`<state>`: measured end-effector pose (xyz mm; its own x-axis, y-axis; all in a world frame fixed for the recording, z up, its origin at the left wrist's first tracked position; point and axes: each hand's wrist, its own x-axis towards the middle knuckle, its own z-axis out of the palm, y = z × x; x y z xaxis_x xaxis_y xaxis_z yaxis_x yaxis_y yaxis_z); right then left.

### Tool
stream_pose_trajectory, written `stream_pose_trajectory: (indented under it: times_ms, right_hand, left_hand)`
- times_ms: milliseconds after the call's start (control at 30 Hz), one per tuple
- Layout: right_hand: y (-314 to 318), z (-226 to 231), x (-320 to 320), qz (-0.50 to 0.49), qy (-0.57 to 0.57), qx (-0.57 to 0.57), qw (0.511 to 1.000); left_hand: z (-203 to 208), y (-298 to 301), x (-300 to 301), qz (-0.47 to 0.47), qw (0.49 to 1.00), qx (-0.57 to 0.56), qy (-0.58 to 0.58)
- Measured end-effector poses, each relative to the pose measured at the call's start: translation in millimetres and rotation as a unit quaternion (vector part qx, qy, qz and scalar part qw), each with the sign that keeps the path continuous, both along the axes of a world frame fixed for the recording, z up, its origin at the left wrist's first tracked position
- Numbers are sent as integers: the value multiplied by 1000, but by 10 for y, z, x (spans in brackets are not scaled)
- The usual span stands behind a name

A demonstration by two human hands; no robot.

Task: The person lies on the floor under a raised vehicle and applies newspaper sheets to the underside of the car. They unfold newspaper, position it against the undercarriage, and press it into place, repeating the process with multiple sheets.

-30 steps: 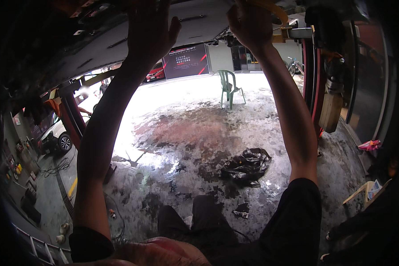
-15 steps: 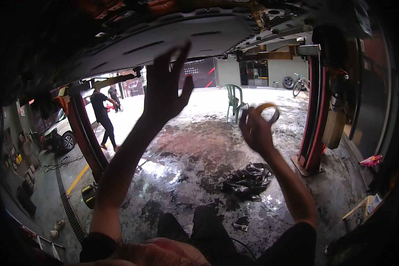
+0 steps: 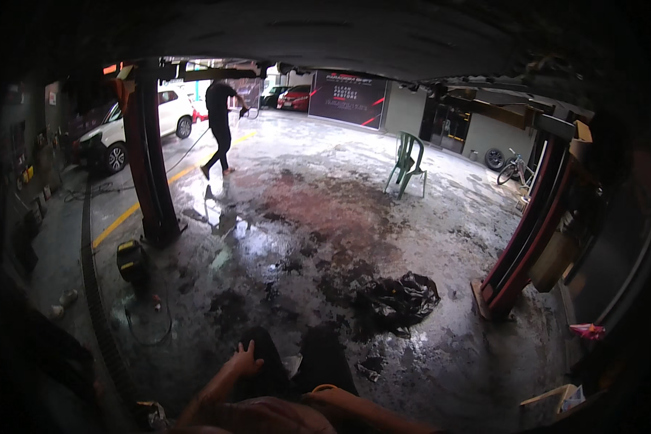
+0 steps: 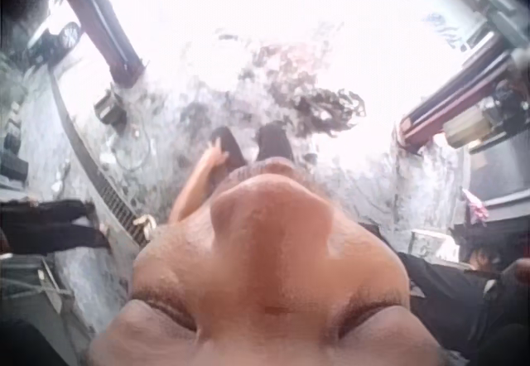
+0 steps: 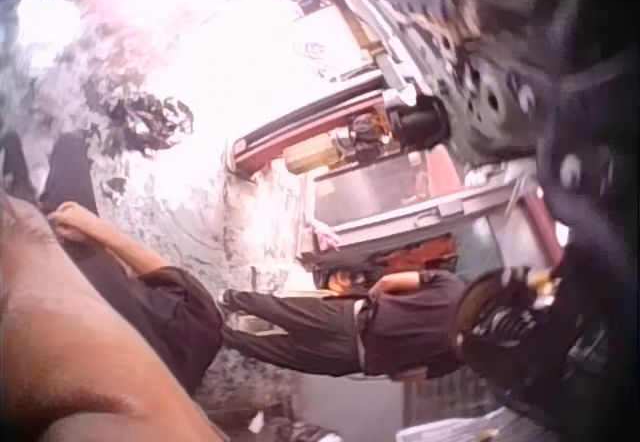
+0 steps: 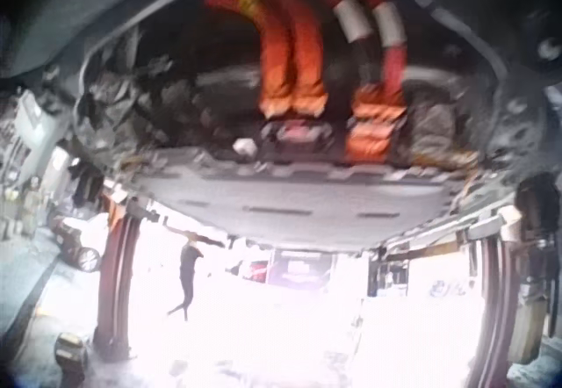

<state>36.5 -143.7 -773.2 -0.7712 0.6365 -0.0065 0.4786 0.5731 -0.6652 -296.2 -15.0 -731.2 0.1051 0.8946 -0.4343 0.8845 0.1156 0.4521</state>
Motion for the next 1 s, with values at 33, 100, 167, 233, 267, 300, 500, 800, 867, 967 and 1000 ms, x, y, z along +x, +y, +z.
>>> stream_pose_trajectory:
  times_ms: [33, 100, 167, 233, 267, 300, 500, 800, 867, 967, 1000]
  right_hand:
    - [-51, 84, 65, 13, -24, -6, 1000]
    - [-99, 881, -132, -12, -132, -49, 990]
    - [-16, 1132, -269, -28, -199, -58, 978]
    - [96, 1169, -219, -41, -148, -55, 987]
    - [194, 1289, -231, -62, -121, -63, 989]
    - [289, 1394, -249, -84, -79, -52, 992]
    - [1130, 955, -496, -188, -40, 85, 978]
    - [2044, -592, -1067, 58, -197, -293, 934]
    - [2076, -517, -1080, 12, -161, -314, 936]
    - [2126, -673, -956, -64, -84, -373, 922]
    - [2162, -761, -949, -89, -52, -395, 913]
  left_hand:
    - [-43, -184, 40, 45, 998, -5, -39]
    - [13, -352, 61, 22, 998, 43, -29]
    - [22, -415, 18, 46, 990, 124, -46]
    - [-56, -435, 62, 64, 983, 167, -44]
    - [-59, -392, 92, 68, 982, 171, -43]
    - [-37, -390, 103, 77, 979, 180, -50]
    - [39, -420, 72, 109, 971, 193, -86]
    - [91, -505, -45, 131, 956, 229, -130]
    - [115, -488, -70, 144, 955, 221, -133]
    - [148, -487, -73, 153, 952, 216, -153]
    - [156, -460, -82, 151, 953, 215, -152]
